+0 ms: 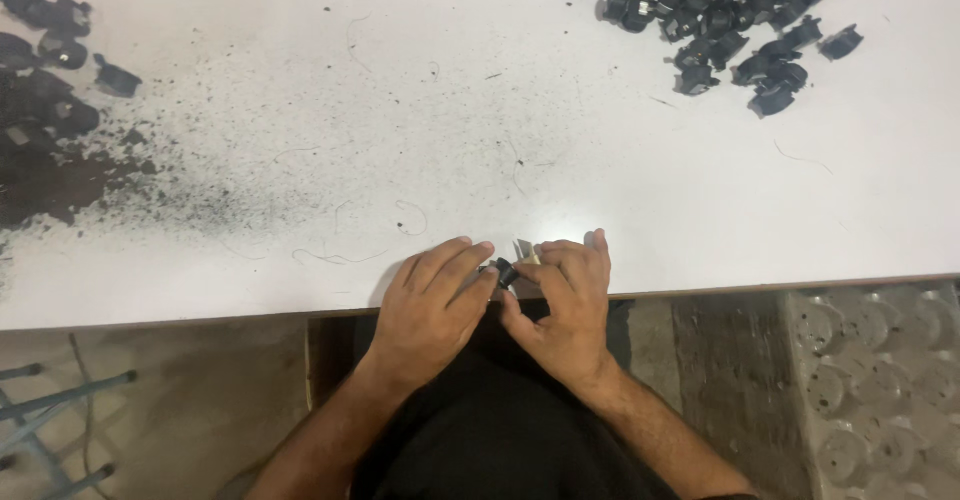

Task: The person sits at a white worktable covered with piles of small black plastic components and uses a small hand tool to work on one component at a time, manipulating its parts and setting finished pieces in a pile. At one point the person gathers scattered components into a larger pile on the table before resuming the piece-by-piece work.

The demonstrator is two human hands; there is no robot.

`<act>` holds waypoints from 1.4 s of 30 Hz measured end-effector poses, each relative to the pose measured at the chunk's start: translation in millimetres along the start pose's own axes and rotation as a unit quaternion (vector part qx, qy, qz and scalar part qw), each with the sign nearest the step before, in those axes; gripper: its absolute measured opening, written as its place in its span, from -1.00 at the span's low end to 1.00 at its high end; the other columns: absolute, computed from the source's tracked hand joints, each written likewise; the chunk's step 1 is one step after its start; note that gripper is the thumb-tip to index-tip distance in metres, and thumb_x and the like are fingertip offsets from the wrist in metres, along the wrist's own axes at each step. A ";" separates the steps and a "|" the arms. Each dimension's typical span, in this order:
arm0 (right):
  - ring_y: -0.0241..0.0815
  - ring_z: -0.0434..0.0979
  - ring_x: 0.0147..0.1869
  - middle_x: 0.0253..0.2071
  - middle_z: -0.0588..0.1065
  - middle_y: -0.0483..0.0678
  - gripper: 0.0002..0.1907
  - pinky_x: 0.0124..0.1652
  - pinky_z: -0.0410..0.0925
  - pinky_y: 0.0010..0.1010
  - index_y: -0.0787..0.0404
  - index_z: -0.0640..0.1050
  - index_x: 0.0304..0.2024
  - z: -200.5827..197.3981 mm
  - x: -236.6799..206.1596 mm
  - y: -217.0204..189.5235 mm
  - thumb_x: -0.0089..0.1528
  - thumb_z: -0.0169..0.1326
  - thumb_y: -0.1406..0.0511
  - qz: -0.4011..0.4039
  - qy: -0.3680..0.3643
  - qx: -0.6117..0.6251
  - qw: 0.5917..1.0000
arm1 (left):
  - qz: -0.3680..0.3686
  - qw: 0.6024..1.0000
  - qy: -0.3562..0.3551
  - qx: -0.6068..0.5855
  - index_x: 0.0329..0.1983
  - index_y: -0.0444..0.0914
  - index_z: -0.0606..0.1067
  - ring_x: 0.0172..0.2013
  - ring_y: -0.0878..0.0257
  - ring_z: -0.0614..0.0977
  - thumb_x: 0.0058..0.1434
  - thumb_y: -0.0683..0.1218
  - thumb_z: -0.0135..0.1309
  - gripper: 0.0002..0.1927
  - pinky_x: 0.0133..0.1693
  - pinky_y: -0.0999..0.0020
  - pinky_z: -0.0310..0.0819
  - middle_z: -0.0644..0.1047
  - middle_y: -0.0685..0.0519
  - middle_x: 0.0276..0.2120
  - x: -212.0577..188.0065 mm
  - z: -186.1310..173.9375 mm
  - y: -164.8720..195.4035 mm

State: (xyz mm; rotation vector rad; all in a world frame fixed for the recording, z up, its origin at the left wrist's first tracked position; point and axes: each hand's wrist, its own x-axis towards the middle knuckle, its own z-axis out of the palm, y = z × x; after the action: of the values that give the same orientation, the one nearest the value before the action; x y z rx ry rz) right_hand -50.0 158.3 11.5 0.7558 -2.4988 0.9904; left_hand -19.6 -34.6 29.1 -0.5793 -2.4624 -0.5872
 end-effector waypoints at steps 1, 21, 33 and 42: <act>0.02 0.39 0.22 -0.04 0.41 -0.01 -0.63 0.43 -0.04 0.29 0.21 0.56 -0.12 -0.9 -0.7 1.7 0.04 0.36 0.30 0.004 -0.004 -0.004 1.000 | -0.004 1.000 -0.001 0.000 -0.10 -0.22 0.59 0.17 0.13 0.52 0.20 -0.13 0.28 -0.79 0.09 0.17 0.45 0.54 0.05 0.10 -1.1 3.9 0.9; 0.01 0.55 0.16 -0.18 0.52 -0.01 -0.71 0.47 0.03 0.22 0.21 0.48 -0.13 19.9 -23.5 12.9 0.13 0.25 0.48 -0.057 0.026 0.070 0.996 | -0.111 0.990 0.071 -0.043 -0.19 -0.15 0.59 0.29 0.08 0.40 0.18 -0.14 0.31 -0.84 0.34 -0.08 0.21 0.49 0.07 0.15 -19.8 28.5 2.5; -0.02 0.59 0.11 -0.23 0.53 -0.03 -0.69 0.45 0.11 0.24 0.21 0.47 -0.15 20.4 -17.6 13.8 0.12 0.27 0.50 -0.056 0.024 0.106 0.992 | -0.015 0.997 0.078 0.017 -0.23 -0.13 0.59 0.31 0.13 0.38 0.28 -0.12 0.33 -0.90 0.30 0.02 0.31 0.47 0.08 0.17 -18.7 34.5 -2.3; -0.03 0.59 0.07 -0.24 0.54 -0.04 -0.72 0.45 0.10 0.21 0.20 0.49 -0.18 22.3 -17.5 12.3 0.12 0.26 0.50 -0.058 0.028 0.114 0.991 | -0.136 0.988 0.059 -0.041 -0.26 -0.16 0.61 0.29 0.06 0.40 0.18 -0.11 0.33 -0.88 0.32 -0.05 0.20 0.48 0.05 0.16 -16.3 29.1 1.2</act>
State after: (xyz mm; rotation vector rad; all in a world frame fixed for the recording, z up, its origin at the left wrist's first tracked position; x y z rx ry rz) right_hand -46.0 156.1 -19.1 0.9155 -2.2906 1.2511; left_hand -18.1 -23.1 -2.2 -0.2305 -2.4305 -0.8082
